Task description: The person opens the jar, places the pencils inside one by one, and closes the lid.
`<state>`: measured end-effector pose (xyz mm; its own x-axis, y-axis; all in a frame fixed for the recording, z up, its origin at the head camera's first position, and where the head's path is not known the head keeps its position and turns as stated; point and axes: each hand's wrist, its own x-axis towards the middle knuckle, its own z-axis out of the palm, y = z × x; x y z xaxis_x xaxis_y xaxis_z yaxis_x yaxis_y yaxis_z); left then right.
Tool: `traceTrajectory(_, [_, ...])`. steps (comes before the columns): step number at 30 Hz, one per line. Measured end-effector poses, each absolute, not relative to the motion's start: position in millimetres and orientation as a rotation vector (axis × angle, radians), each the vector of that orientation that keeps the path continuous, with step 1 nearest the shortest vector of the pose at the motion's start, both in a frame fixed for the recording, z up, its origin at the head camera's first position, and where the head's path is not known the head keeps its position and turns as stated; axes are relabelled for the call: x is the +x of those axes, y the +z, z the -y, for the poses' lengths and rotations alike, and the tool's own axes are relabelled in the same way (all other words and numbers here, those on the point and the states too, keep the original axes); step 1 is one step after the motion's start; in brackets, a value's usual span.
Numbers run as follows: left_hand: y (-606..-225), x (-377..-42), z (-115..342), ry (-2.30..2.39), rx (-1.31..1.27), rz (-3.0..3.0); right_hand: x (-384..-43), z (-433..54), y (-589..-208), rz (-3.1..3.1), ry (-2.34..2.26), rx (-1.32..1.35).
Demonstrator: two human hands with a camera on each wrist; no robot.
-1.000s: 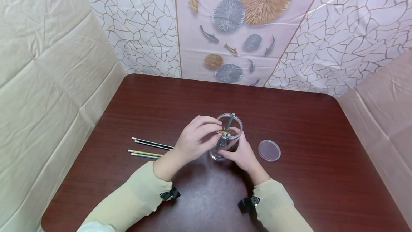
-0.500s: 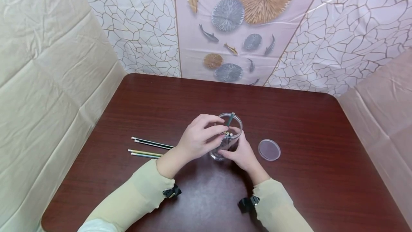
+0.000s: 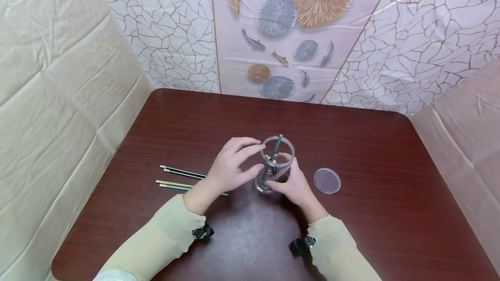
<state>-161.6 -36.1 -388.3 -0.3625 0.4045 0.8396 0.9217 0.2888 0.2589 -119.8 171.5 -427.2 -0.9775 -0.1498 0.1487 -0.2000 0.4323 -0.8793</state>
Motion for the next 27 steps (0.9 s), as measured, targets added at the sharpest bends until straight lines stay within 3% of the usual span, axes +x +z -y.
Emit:
traceTrajectory(12, [-424.0,-169.9,81.0,-1.015,-1.081,2.247,-120.8,-169.4,-427.9,2.611,1.617,0.325])
traceTrajectory(27, [-448.3,-171.4,94.8,-1.071,-1.010,2.469,-119.7,-167.3,-424.0,2.630,1.629,0.313])
